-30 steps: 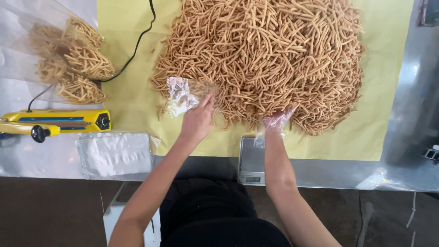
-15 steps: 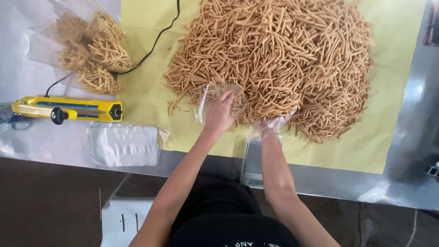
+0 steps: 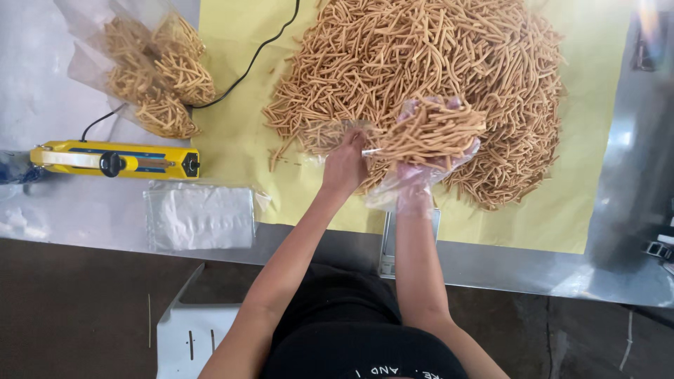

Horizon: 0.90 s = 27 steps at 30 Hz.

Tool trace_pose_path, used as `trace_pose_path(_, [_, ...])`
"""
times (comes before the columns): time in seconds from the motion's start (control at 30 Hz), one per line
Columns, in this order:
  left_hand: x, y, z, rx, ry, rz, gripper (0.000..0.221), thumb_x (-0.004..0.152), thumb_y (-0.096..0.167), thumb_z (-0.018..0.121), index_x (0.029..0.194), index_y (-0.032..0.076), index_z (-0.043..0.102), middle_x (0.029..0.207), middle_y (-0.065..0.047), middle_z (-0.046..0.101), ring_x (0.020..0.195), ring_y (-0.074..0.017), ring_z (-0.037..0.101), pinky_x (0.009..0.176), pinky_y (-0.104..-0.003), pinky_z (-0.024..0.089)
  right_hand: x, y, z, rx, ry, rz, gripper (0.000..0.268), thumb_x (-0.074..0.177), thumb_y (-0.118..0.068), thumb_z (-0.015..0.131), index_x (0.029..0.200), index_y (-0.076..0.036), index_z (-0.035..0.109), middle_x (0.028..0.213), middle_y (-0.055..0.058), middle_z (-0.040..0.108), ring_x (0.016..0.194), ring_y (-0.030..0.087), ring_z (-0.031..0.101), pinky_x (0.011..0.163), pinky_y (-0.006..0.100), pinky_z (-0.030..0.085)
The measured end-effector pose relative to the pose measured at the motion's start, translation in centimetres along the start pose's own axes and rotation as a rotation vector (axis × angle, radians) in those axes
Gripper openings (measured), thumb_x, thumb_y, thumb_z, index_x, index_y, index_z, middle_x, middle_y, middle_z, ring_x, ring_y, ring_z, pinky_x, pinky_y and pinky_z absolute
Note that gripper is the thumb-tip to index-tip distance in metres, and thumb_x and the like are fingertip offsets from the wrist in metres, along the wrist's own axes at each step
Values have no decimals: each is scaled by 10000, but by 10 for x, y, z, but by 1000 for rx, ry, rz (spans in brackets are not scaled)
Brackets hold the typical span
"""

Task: The person scoops thin, stick-like snack items from a large pile on a yellow sheet into clear plastic bags. They place the filled bags onto a digital scale to measure the weight, adjusting the contents as needed. The person then moves the weighed bags to a stack of empty bags on the table.

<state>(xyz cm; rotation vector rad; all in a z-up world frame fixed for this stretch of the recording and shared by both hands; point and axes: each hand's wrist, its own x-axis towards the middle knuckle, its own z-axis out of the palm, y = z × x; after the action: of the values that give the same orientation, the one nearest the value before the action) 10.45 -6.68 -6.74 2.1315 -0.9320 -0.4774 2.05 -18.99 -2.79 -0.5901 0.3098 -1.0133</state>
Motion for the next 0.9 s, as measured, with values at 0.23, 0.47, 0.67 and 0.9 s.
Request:
trace_pose_path(0.23, [-6, 17, -34, -290, 52, 35, 781, 721, 15, 705, 1446, -7, 419, 1483, -222, 427, 1093, -455, 639, 899, -480, 554, -23, 35, 2, -636, -123, -427, 749, 962, -394, 790, 1467, -55, 354, 1419, 156, 519, 1281, 317, 519, 1088, 498, 491])
trace_pose_path(0.47, [-18, 19, -57, -353, 147, 137, 837, 777, 178, 888, 1464, 36, 432, 1422, -175, 451, 1263, -413, 596, 1030, -425, 544, -45, 18, 70, -375, -125, -38, 631, 1008, -520, 630, 1362, -7, 537, 1376, 187, 628, 1153, 280, 663, 1038, 448, 562])
trace_pose_path(0.67, [-19, 2, -62, -410, 44, -9, 811, 750, 90, 771, 1479, 82, 415, 1501, -169, 412, 1233, -359, 621, 1012, -401, 554, -53, 7, 105, -974, -340, -45, 704, 1016, -712, 460, 1220, -78, 687, 1459, 100, 581, 1389, 252, 514, 1207, 482, 378])
trace_pose_path(0.9, [-22, -21, -55, -386, 130, 35, 863, 741, 4, 791, 1504, 120, 405, 1490, -136, 428, 1305, -376, 570, 1040, -418, 531, -38, 11, 14, -548, -281, 26, 615, 1013, -669, 567, 1235, -109, 690, 1470, 116, 603, 1406, 298, 523, 1320, 561, 324])
